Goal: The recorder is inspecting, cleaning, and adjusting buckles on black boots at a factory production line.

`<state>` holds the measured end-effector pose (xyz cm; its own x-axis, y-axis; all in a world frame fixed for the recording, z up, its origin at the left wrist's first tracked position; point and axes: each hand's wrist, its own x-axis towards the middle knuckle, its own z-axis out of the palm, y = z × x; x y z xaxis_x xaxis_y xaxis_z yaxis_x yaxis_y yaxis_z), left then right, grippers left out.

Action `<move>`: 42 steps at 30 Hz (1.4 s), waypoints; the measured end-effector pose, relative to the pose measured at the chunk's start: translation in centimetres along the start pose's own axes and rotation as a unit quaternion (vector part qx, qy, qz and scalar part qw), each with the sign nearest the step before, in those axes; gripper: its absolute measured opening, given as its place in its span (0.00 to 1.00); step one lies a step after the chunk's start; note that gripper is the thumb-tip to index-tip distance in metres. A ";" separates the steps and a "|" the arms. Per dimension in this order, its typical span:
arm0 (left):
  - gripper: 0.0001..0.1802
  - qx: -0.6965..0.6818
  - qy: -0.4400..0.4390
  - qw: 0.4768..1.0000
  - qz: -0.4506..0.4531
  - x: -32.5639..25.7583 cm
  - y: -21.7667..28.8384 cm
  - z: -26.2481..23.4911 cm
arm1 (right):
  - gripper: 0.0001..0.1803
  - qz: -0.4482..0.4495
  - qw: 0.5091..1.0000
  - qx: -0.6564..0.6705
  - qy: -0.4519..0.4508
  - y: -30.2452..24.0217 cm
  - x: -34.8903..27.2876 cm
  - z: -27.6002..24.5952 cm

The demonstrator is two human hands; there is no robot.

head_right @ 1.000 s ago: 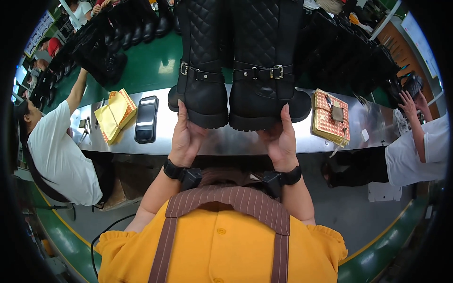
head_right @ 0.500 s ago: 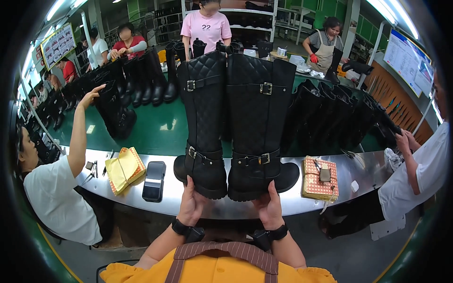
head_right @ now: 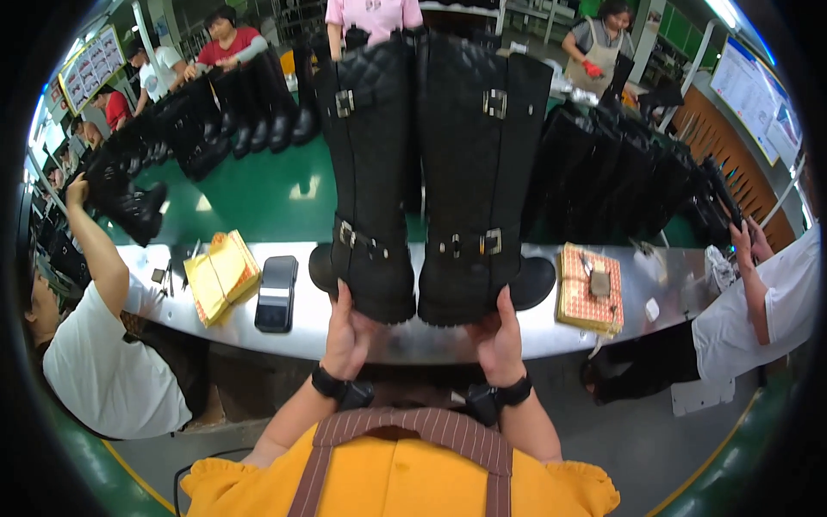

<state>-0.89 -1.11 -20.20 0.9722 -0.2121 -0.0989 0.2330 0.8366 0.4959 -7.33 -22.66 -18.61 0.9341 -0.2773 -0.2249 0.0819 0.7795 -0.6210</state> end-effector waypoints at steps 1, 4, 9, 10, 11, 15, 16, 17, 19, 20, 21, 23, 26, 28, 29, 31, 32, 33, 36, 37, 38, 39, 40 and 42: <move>0.31 -0.008 0.002 1.000 -0.007 0.1 -0.1 -0.1 | 0.29 -0.002 1.000 -0.007 -0.012 -0.1 0.0 0.0; 0.32 0.003 -0.015 1.000 0.006 0.3 -0.3 -0.4 | 0.29 0.006 1.000 -0.015 0.019 -0.1 0.0 0.3; 0.29 0.040 0.014 0.999 0.013 0.2 -0.3 -0.1 | 0.30 -0.014 0.999 -0.025 0.031 0.2 0.0 0.8; 0.28 0.044 0.021 0.999 0.018 0.2 -0.2 -0.1 | 0.30 -0.011 0.999 -0.028 0.026 0.3 0.0 0.9; 0.28 0.046 0.019 0.999 0.017 0.2 -0.2 0.0 | 0.30 -0.008 0.999 -0.025 0.036 0.3 0.0 0.9; 0.29 0.051 0.024 0.998 0.013 0.2 -0.1 -0.1 | 0.30 0.000 0.999 -0.032 0.039 0.2 0.1 0.8; 0.29 0.062 0.026 0.998 0.015 0.2 -0.1 -0.1 | 0.30 0.000 0.999 -0.033 0.038 0.2 0.1 0.6; 0.29 0.060 0.022 0.998 0.016 0.1 -0.1 -0.1 | 0.31 0.009 0.999 -0.043 0.031 0.2 0.1 0.5; 0.31 0.060 0.024 0.998 0.020 0.0 -0.2 0.0 | 0.30 0.007 0.999 -0.032 0.019 0.2 0.0 0.3; 0.32 0.060 0.008 0.998 0.028 -0.2 -0.2 0.1 | 0.28 -0.004 1.000 -0.006 -0.008 0.3 0.1 0.1; 0.32 0.060 -0.015 0.997 0.039 -0.2 -0.2 0.2 | 0.28 -0.003 1.000 -0.014 0.016 0.4 0.1 0.0; 0.32 0.052 -0.005 0.998 0.040 -0.2 -0.2 0.5 | 0.28 0.006 1.000 -0.024 0.018 0.5 0.2 -0.3; 0.33 0.065 0.016 0.997 0.039 -0.3 -0.1 0.6 | 0.28 0.005 0.999 -0.027 0.023 0.7 0.4 -0.6; 0.33 0.067 0.002 0.997 0.042 -0.3 -0.1 0.5 | 0.28 0.009 0.999 -0.023 0.040 0.8 0.5 -0.9; 0.33 0.063 0.036 0.997 0.023 -0.4 -0.1 0.4 | 0.28 0.005 0.999 -0.022 0.031 0.8 0.5 -1.1; 0.33 0.069 0.002 0.997 0.039 -0.5 -0.2 0.2 | 0.28 0.003 0.999 -0.021 0.024 0.9 0.5 -1.4; 0.33 0.067 -0.005 0.997 0.043 -0.5 -0.2 0.2 | 0.28 0.004 1.000 -0.019 0.023 0.9 0.4 -1.5; 0.33 0.067 -0.002 0.997 0.041 -0.6 -0.2 0.1 | 0.27 0.005 1.000 -0.017 0.023 1.0 0.4 -1.5; 0.33 0.074 0.003 0.996 0.039 -0.6 -0.4 0.0 | 0.27 -0.006 1.000 -0.020 0.017 1.2 0.5 -1.3; 0.33 0.072 0.006 0.996 0.042 -0.5 -0.5 0.0 | 0.27 -0.008 1.000 -0.025 0.015 1.2 0.5 -1.1; 0.33 0.060 0.014 0.997 0.047 -0.5 -0.5 -0.1 | 0.26 -0.002 1.000 -0.021 0.021 1.2 0.5 -1.0; 0.33 0.075 0.012 0.996 0.037 -0.4 -0.6 -0.2 | 0.26 0.017 0.997 -0.008 0.068 1.2 0.5 -0.8; 0.32 0.068 0.019 0.996 0.047 -0.3 -0.5 -0.4 | 0.26 0.005 0.999 -0.008 0.043 1.1 0.4 -0.7; 0.32 0.077 0.021 0.997 0.017 -0.3 -0.1 -0.8 | 0.24 0.027 0.998 -0.017 0.052 0.5 0.2 -0.7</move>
<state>-1.13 -0.70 -20.94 0.9802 -0.1611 -0.1148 0.1973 0.7545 0.6259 -7.34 -22.67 -19.50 0.8954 -0.2935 -0.3349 0.0182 0.7756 -0.6310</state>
